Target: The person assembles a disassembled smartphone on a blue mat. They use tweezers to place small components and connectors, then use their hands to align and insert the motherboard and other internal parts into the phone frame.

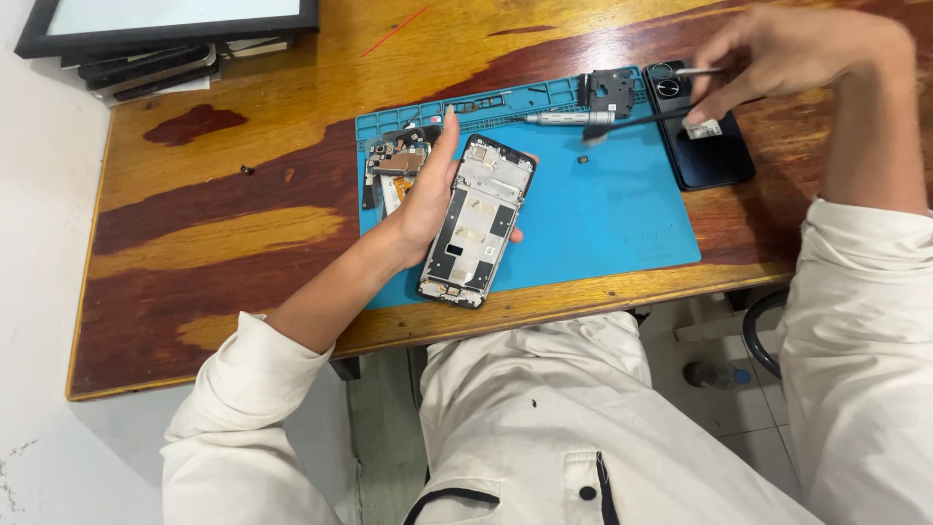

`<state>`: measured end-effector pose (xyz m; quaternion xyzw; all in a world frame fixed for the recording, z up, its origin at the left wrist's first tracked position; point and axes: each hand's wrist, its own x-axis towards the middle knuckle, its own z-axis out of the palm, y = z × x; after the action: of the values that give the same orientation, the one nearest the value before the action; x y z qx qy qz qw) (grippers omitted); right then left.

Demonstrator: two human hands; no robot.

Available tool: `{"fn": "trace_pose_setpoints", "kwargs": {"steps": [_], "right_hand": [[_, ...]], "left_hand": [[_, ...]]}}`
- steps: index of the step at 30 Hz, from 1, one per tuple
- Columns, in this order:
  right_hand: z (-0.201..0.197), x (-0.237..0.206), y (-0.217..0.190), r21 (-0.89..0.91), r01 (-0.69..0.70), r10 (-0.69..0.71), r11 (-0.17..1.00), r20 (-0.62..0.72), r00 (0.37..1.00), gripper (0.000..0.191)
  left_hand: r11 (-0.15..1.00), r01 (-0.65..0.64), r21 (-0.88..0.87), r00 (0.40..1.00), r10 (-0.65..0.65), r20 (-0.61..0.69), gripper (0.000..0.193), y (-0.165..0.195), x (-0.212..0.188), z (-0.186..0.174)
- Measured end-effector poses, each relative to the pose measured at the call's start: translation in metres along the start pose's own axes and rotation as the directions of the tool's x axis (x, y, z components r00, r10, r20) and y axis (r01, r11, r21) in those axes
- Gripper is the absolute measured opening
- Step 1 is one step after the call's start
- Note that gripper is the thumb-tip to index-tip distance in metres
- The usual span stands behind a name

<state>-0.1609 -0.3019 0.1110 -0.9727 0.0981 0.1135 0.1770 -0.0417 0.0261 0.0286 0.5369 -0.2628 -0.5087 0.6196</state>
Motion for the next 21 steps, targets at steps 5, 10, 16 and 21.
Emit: {"fn": "trace_pose_setpoints", "kwargs": {"steps": [5, 10, 16, 21], "right_hand": [[-0.0032, -0.0001, 0.0048, 0.094, -0.028, 0.022, 0.995, 0.064, 0.998, 0.024], [0.0018, 0.0044, -0.0015, 0.056, 0.012, -0.017, 0.998, 0.085, 0.996, 0.020], [-0.0007, 0.0028, -0.0025, 0.207, 0.189, -0.200, 0.960, 0.036, 0.979, 0.016], [0.0014, 0.0052, -0.0029, 0.148, 0.057, -0.074, 0.987, 0.114, 0.991, 0.020]], "left_hand": [[1.000, 0.000, -0.003, 1.000, 0.000, 0.001, 0.109, 0.0005, -0.0005, 0.0005], [1.000, 0.004, 0.017, 1.000, -0.004, -0.011, 0.110, 0.0017, -0.0006, 0.0014], [1.000, 0.003, -0.002, 1.000, -0.003, -0.005, 0.110, 0.0016, -0.0007, 0.0000], [1.000, 0.024, -0.013, 1.000, -0.024, 0.006, 0.110, 0.0012, 0.0004, -0.0012]]}}
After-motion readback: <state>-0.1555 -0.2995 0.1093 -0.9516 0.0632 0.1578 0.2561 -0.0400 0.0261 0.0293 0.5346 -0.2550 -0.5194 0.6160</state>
